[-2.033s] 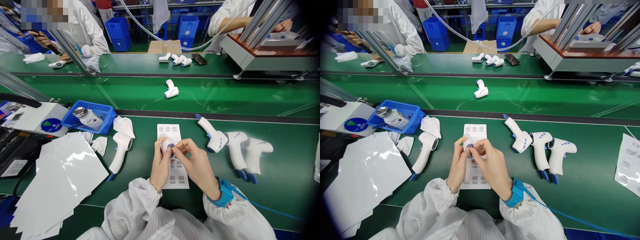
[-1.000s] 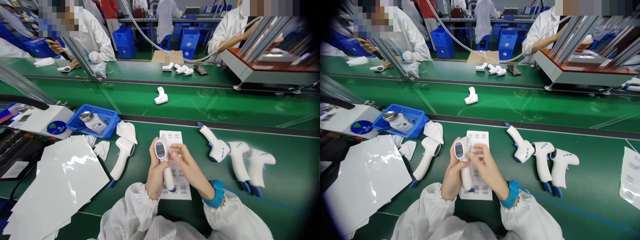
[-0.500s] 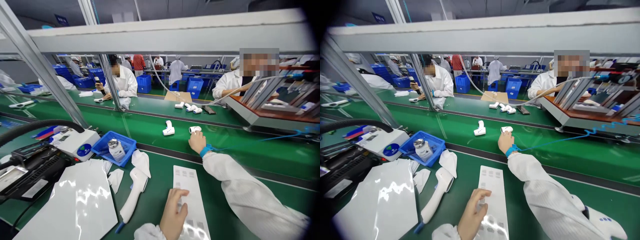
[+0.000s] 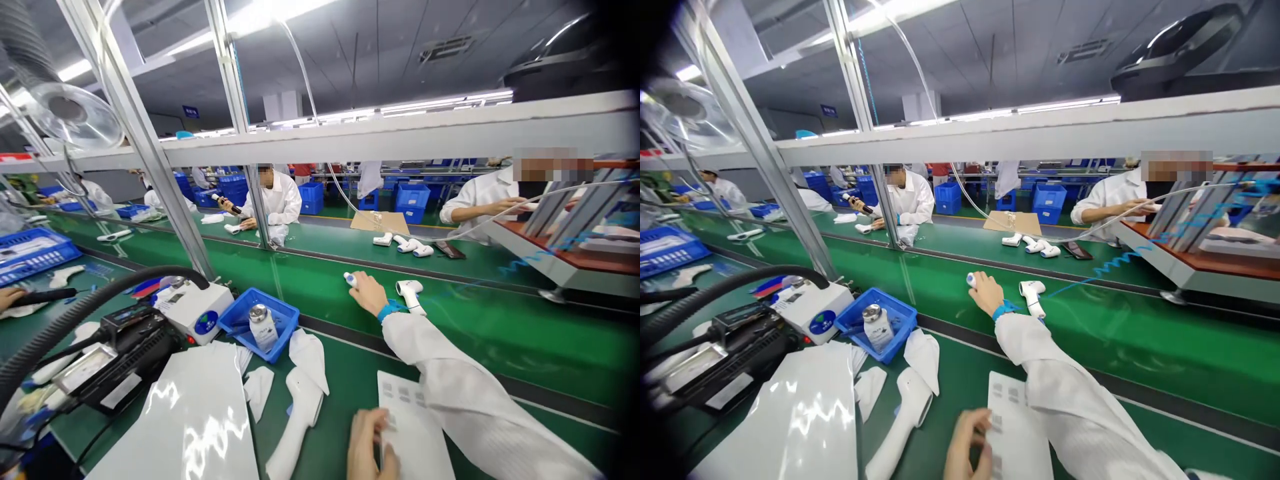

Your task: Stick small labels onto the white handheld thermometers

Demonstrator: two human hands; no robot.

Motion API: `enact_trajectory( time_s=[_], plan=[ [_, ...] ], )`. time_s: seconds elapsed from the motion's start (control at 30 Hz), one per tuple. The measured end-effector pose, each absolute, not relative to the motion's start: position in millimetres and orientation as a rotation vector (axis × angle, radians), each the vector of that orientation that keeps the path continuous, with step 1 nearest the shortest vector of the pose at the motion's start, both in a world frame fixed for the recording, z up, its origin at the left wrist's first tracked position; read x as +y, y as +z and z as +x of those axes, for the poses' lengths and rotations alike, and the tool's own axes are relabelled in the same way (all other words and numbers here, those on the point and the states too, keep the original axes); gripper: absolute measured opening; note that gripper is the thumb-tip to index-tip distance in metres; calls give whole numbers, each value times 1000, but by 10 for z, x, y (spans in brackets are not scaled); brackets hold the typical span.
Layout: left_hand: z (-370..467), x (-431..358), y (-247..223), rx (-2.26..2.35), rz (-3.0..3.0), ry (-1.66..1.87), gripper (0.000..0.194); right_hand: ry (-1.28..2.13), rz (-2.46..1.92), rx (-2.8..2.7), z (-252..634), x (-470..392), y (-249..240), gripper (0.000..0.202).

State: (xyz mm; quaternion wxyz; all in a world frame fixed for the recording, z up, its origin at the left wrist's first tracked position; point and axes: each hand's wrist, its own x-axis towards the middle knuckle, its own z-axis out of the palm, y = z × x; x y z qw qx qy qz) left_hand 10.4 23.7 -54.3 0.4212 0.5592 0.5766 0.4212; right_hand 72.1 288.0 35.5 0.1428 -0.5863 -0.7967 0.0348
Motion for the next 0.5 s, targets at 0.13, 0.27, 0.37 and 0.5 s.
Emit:
enact_trajectory(
  time_s=[0.13, 0.27, 0.37, 0.5],
  plan=[
    [-44, 191, -129, 1754, 1673, 1261, 56, 200, -1771, -2154, 1035, 2313, 531, 35],
    [-78, 241, 142, 1704, 1900, 1245, 68, 620, -1622, -2113, 1317, 1517, 708, 32],
    [-31, 242, 196, 1392, 1640, 1110, 74, 1333, -1345, -1854, 1455, 1039, 660, 34],
    [-9, 245, 66, 1213, 1062, 1078, 73, 1337, -1365, -1651, 1599, 746, 215, 35]
  ],
)
